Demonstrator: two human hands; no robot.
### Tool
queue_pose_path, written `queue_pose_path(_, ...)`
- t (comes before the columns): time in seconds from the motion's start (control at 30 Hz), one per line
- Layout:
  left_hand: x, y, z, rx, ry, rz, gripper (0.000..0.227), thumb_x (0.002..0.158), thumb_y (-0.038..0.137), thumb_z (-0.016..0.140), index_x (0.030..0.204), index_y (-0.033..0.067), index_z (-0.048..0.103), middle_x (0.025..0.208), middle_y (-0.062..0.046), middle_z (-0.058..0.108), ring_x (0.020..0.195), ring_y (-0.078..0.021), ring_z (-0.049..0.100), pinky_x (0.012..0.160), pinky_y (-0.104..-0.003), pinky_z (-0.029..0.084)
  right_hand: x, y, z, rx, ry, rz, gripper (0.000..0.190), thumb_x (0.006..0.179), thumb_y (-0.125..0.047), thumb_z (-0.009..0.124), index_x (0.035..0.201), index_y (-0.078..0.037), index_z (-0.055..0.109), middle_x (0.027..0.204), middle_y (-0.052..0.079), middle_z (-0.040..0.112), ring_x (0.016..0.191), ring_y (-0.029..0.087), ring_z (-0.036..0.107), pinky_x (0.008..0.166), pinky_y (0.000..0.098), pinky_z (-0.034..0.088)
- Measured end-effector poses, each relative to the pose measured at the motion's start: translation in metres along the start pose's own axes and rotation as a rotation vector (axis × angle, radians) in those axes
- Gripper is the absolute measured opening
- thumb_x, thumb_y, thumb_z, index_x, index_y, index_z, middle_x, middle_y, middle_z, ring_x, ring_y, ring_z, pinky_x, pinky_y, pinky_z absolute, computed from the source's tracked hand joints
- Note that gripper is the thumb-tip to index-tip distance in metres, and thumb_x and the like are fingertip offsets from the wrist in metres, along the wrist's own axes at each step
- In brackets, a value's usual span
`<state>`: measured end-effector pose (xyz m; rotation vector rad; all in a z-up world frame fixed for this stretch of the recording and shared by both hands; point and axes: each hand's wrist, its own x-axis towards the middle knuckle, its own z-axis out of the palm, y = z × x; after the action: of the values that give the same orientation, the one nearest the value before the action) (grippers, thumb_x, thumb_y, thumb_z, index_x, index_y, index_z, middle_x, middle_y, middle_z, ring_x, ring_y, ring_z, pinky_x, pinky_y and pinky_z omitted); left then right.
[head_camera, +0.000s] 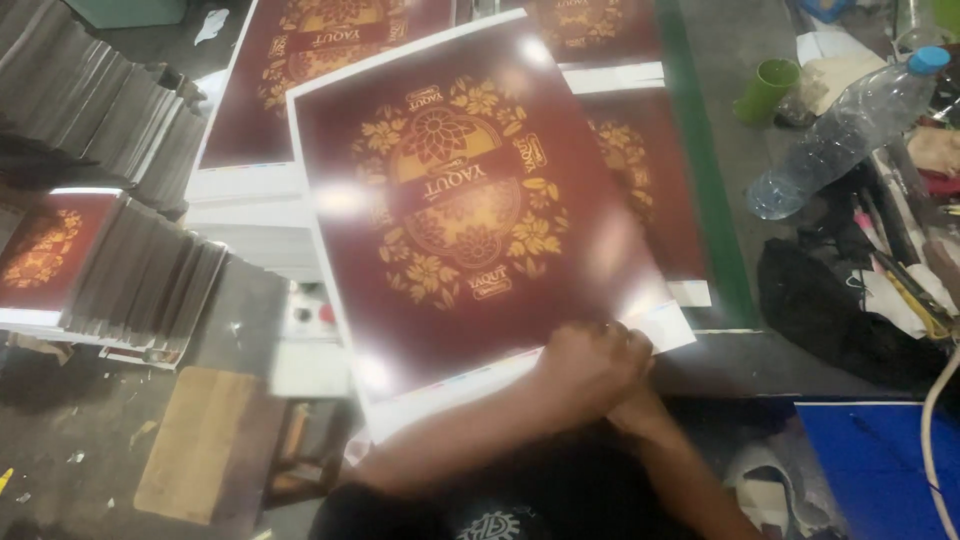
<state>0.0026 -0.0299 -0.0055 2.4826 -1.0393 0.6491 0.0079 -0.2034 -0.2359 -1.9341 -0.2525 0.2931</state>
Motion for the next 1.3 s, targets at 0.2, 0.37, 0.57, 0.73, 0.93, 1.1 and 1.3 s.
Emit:
queue_pose_path(0.2,0.008,-0.019,-0.056,-0.105,-0.040,-0.072,0.026,0.089,0.030,0.072,0.098,0.0058,0.065,0.080,-0.013,0.068,0.067,-0.0314,0.069,0.056,-0.044,0.054,-0.030,-0.079,-0.015,0.655,0.053,-0.039,0.055,0.089,-0.020,0.073,0.137,-0.003,0.051,0.124,0.011,0.065,0.108,0.025,0.065,0.084,0.0411,0.055)
queue_pose_path(0.37,0.013,-0.099,-0.105,0.032,-0.368,-0.464,0.019,0.106,0.015,0.059,0.089,0.0128,0.068,0.076,-0.008,0.071,0.065,-0.0190,0.069,0.064,-0.036,0.057,-0.047,-0.009,-0.034,0.900,0.247,0.183,0.047,0.094,-0.012,0.069,0.134,0.006,0.052,0.105,0.017,0.069,0.079,0.027,0.068,0.060,0.0394,0.056)
queue_pose_path(0.57,-0.031,-0.260,-0.097,0.248,-0.031,-0.698,0.018,0.111,0.025,0.061,0.105,0.0129,0.073,0.097,-0.008,0.077,0.080,-0.0208,0.073,0.073,-0.036,0.062,-0.084,0.082,-0.069,0.161,0.255,-0.262,0.033,0.100,-0.004,0.061,0.132,0.001,0.060,0.103,0.012,0.072,0.082,0.020,0.071,0.072,0.0361,0.062)
queue_pose_path(0.73,-0.051,-0.330,-0.111,0.424,-0.230,-0.311,0.079,0.085,0.058,0.074,0.136,-0.0007,0.061,0.146,-0.024,0.049,0.133,-0.0431,0.057,0.106,-0.056,0.046,-0.093,0.024,-0.086,1.001,0.476,0.172,0.040,0.096,-0.004,0.059,0.136,-0.006,0.055,0.110,0.009,0.069,0.088,0.022,0.071,0.062,0.0350,0.058)
queue_pose_path(0.93,-0.008,-0.291,-0.156,0.377,-0.521,-0.531,0.062,0.087,0.065,0.066,0.118,0.0107,0.072,0.150,-0.007,0.056,0.112,-0.0306,0.068,0.097,-0.045,0.055,-0.109,0.059,-0.094,0.976,0.502,0.149,0.037,0.099,-0.004,0.060,0.135,-0.005,0.054,0.111,0.011,0.068,0.091,0.023,0.071,0.065,0.0334,0.060)
queue_pose_path(1.1,-0.022,-0.315,-0.163,0.170,-0.376,-0.494,0.036,0.103,0.044,0.062,0.116,0.0126,0.075,0.111,-0.011,0.077,0.090,-0.0203,0.073,0.082,-0.035,0.060,-0.116,0.081,-0.089,0.982,0.535,0.246,0.038,0.097,-0.003,0.061,0.135,-0.006,0.053,0.110,0.011,0.067,0.091,0.023,0.071,0.065,0.0338,0.060)
queue_pose_path(1.3,-0.027,-0.331,-0.163,0.359,0.101,-0.479,0.034,0.115,0.010,0.055,0.082,0.0120,0.063,0.068,-0.004,0.059,0.056,-0.0129,0.054,0.050,-0.034,0.049,-0.116,0.065,-0.082,1.006,0.512,0.291,0.040,0.098,-0.002,0.061,0.136,-0.003,0.051,0.112,0.013,0.066,0.093,0.023,0.070,0.067,0.0341,0.062)
